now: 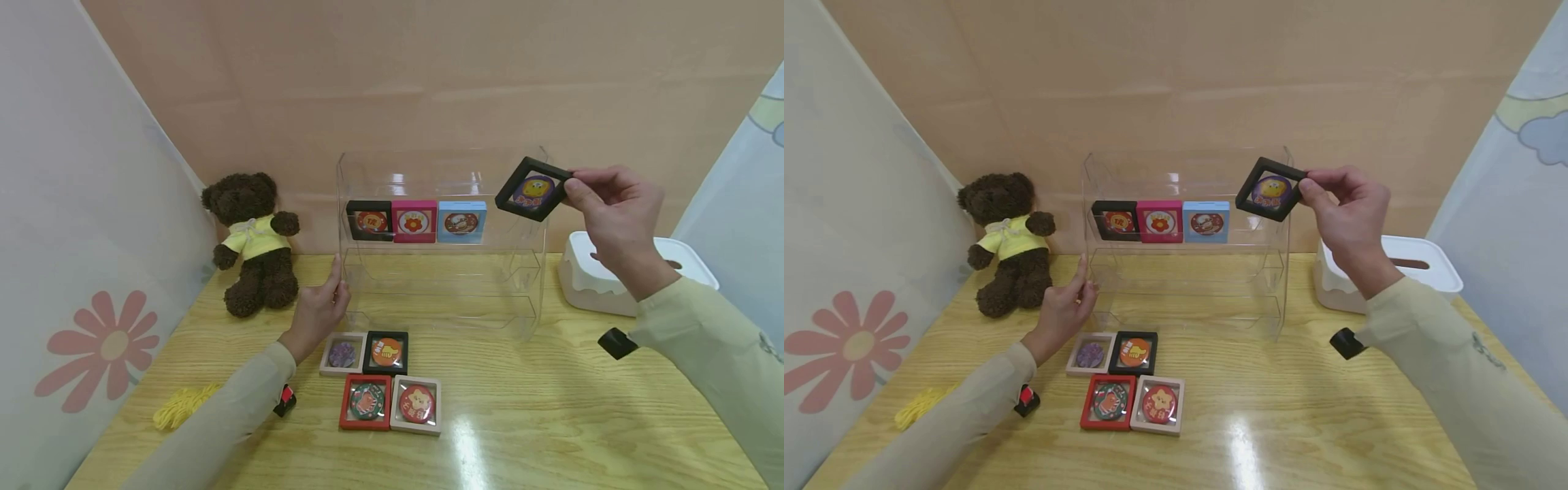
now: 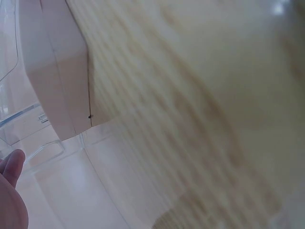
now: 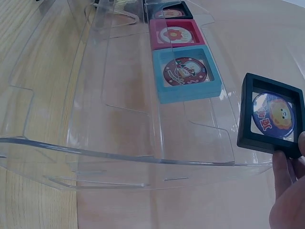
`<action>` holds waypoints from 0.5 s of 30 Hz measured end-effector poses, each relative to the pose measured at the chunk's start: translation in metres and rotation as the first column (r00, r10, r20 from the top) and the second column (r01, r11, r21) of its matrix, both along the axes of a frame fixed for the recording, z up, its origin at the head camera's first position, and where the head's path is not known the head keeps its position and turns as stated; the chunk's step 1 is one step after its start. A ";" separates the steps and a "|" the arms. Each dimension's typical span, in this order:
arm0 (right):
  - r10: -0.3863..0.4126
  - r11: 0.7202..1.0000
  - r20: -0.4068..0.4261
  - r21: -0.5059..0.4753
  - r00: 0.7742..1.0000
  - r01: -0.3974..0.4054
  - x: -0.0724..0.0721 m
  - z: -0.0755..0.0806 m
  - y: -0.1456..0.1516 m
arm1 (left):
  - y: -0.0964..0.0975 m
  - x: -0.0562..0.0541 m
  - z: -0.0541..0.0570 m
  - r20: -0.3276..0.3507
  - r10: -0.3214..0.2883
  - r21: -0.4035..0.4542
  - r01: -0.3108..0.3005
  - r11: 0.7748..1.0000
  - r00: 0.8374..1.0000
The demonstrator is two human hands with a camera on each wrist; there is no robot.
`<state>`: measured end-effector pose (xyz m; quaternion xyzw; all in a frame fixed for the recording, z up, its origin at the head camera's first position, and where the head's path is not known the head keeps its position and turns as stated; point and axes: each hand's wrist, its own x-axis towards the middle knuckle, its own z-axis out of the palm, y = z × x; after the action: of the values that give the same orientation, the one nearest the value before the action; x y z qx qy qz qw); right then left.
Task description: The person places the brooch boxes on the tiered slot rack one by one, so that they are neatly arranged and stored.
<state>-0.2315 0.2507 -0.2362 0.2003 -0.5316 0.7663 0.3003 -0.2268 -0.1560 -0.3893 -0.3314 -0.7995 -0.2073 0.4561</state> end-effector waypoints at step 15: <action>-0.020 0.999 -0.083 -0.043 0.996 0.016 -0.021 -0.002 -0.005 | 0.000 0.002 0.002 -0.004 -0.012 0.006 0.012 1.000 1.000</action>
<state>-0.2528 0.2452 -0.2382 0.2210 -0.5040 0.7655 0.3334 -0.2253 -0.1557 -0.3875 -0.3353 -0.7960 -0.2118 0.4573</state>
